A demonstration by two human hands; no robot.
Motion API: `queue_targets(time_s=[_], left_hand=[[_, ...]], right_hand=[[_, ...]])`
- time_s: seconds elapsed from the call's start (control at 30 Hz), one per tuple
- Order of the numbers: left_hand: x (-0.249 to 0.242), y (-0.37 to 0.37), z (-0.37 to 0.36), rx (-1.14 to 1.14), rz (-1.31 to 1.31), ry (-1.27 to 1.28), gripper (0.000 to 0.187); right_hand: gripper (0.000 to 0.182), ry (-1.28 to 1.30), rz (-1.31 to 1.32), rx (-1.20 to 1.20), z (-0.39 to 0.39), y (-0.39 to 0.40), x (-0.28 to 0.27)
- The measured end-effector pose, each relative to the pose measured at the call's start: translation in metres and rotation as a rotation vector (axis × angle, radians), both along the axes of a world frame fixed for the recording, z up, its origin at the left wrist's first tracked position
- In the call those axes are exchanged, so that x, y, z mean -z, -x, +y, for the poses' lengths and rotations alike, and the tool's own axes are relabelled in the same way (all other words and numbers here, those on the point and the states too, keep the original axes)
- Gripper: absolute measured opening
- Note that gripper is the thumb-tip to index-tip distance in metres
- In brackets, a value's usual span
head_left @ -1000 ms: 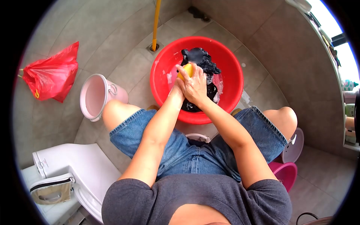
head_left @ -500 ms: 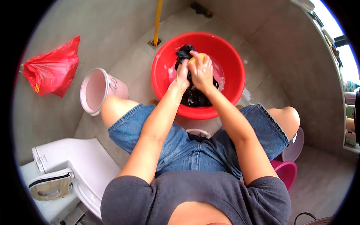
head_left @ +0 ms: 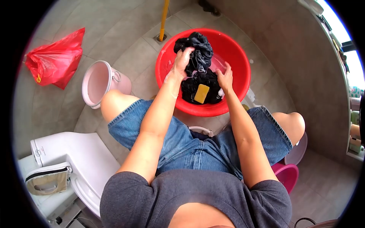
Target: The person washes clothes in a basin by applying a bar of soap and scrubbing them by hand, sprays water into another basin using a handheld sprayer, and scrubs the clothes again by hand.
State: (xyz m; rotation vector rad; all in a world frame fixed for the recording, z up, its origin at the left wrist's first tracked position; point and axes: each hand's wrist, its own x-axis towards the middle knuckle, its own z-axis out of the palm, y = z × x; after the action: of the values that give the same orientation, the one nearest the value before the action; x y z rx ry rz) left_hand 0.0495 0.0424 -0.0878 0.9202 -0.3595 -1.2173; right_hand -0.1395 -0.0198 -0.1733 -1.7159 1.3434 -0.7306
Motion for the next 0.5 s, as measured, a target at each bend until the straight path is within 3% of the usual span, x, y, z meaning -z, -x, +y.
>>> queue_targets(time_s=[0.07,0.13,0.27,0.33,0.47,0.5], left_hand=[[-0.001,0.005,0.004,0.047,-0.053,-0.077,0.03],[0.0,0.005,0.006,0.134,-0.11,-0.128,0.034],[-0.006,0.008,0.011,0.239,-0.167,-0.159,0.038],[-0.006,0.003,0.011,0.241,-0.078,-0.2,0.039],[-0.015,-0.003,0.018,0.308,-0.146,-0.228,0.043],[-0.021,-0.004,0.019,0.362,-0.229,-0.309,0.051]], right_hand=[[0.066,0.202,-0.201,-0.132,-0.002,-0.014,-0.042],[0.067,0.152,-0.401,-0.461,-0.015,-0.022,-0.052],[0.035,0.019,-0.245,-0.404,-0.018,-0.016,-0.061],[0.02,-0.217,-0.515,-0.328,-0.02,-0.015,-0.071],[0.018,-0.472,-0.671,-0.244,-0.022,-0.006,-0.136],[0.021,-0.514,-0.628,-0.244,-0.032,-0.008,-0.135]])
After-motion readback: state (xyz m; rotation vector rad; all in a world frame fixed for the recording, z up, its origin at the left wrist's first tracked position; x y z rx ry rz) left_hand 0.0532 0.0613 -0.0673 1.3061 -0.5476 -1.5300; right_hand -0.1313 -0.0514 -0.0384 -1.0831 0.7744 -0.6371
